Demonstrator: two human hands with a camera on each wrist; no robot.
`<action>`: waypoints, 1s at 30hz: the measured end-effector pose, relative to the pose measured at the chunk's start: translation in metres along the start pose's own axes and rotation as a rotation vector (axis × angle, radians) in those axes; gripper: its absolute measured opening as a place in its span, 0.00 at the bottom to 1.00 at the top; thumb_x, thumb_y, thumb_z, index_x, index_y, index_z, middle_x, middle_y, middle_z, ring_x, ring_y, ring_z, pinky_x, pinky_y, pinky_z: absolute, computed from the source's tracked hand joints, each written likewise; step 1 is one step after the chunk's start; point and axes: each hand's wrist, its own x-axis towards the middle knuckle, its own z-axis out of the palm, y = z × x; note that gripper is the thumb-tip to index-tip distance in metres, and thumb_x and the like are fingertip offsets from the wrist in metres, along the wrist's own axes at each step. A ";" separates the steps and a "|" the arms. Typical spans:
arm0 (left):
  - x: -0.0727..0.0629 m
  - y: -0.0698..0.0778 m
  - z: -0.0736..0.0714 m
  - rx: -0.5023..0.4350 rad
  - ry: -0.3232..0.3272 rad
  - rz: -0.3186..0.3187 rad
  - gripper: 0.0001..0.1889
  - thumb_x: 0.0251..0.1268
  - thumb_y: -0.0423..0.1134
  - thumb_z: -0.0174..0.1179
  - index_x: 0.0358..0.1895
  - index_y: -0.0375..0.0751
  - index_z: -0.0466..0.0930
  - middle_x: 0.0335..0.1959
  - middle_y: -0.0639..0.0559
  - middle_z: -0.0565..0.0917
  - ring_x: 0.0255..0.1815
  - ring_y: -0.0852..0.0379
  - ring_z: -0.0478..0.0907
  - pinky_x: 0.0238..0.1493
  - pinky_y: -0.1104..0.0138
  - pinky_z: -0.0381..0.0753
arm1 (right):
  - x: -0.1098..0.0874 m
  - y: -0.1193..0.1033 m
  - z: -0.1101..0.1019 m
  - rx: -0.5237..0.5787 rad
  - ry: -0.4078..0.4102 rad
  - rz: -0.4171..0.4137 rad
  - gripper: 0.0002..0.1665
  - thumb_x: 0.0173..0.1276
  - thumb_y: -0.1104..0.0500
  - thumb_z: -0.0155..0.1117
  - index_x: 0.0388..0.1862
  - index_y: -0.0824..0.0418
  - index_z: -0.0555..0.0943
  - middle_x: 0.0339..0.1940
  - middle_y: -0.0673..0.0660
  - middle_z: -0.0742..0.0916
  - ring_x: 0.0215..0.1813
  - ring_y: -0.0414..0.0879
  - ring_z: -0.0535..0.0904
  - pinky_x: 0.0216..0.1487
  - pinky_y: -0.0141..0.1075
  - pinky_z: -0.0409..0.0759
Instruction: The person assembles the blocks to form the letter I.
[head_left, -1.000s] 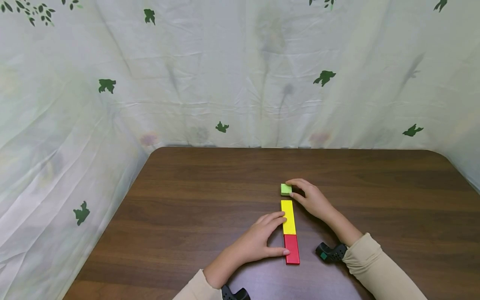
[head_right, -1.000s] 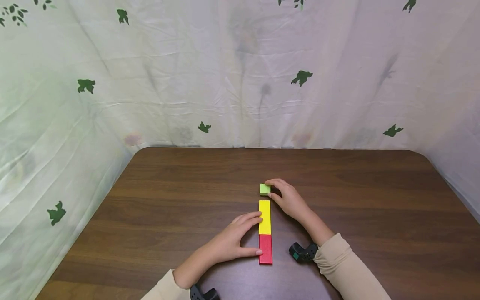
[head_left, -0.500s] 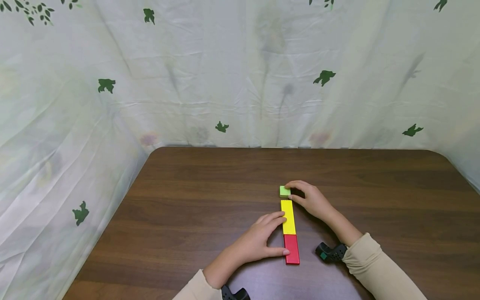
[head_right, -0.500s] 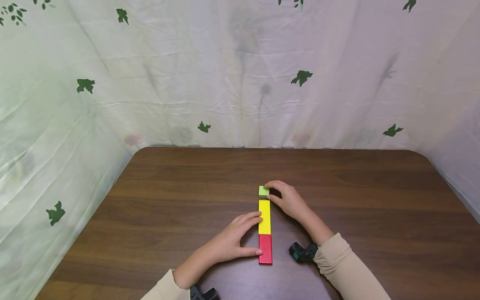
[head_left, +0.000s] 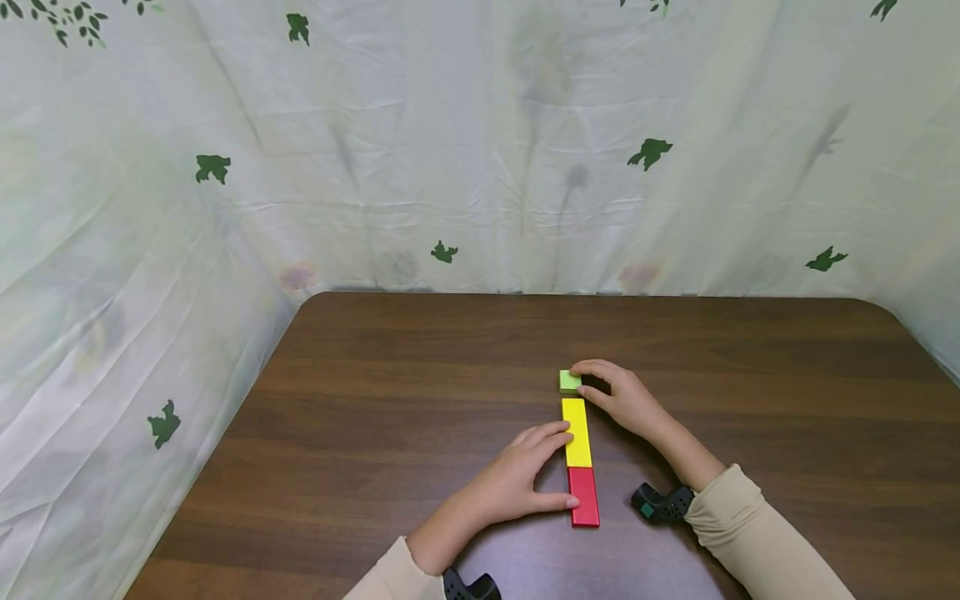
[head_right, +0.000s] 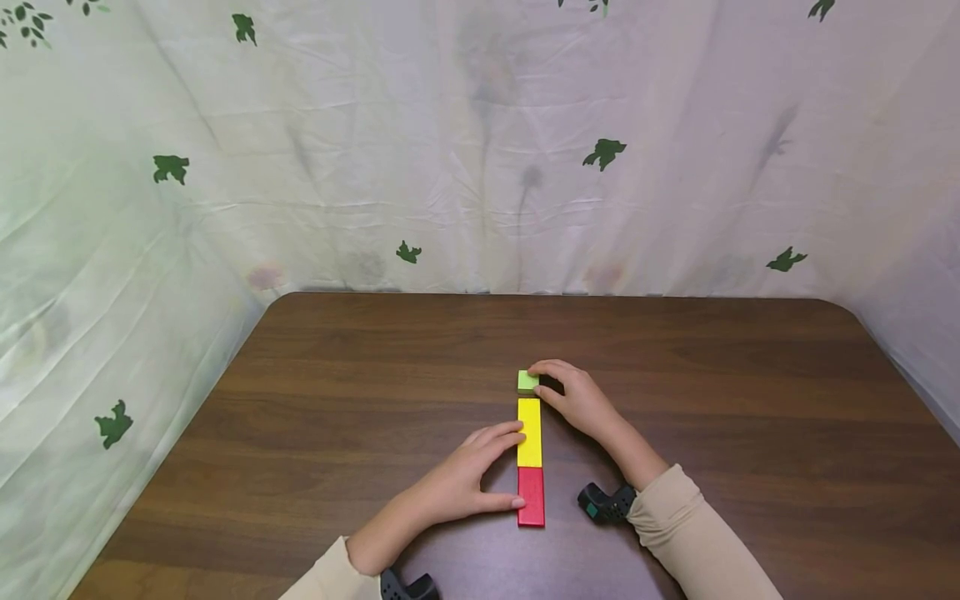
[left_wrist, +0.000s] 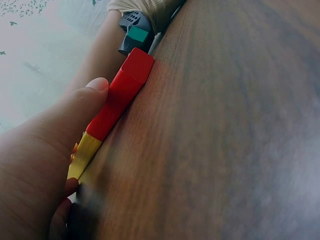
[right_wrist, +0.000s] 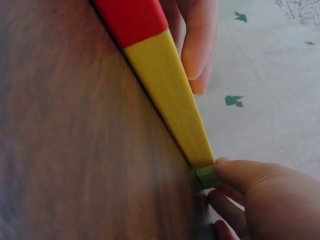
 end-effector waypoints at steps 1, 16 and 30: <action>0.000 0.000 0.000 0.000 0.001 0.000 0.38 0.52 0.59 0.59 0.64 0.43 0.62 0.66 0.54 0.59 0.64 0.54 0.56 0.61 0.61 0.60 | 0.000 0.000 0.000 -0.001 0.000 0.000 0.18 0.60 0.62 0.62 0.51 0.60 0.77 0.52 0.57 0.78 0.55 0.51 0.71 0.55 0.48 0.68; 0.001 0.001 -0.001 -0.001 0.003 -0.003 0.38 0.53 0.60 0.57 0.64 0.43 0.62 0.67 0.54 0.58 0.64 0.55 0.56 0.61 0.61 0.60 | 0.001 -0.002 -0.003 0.012 0.011 -0.011 0.19 0.61 0.61 0.61 0.51 0.62 0.77 0.53 0.58 0.78 0.56 0.52 0.70 0.56 0.49 0.67; 0.002 0.002 -0.002 -0.009 0.054 -0.021 0.36 0.60 0.61 0.49 0.66 0.42 0.58 0.67 0.52 0.57 0.65 0.53 0.55 0.60 0.57 0.60 | -0.008 -0.018 -0.017 -0.039 0.101 -0.041 0.23 0.65 0.59 0.57 0.59 0.64 0.70 0.57 0.60 0.75 0.59 0.54 0.68 0.56 0.51 0.65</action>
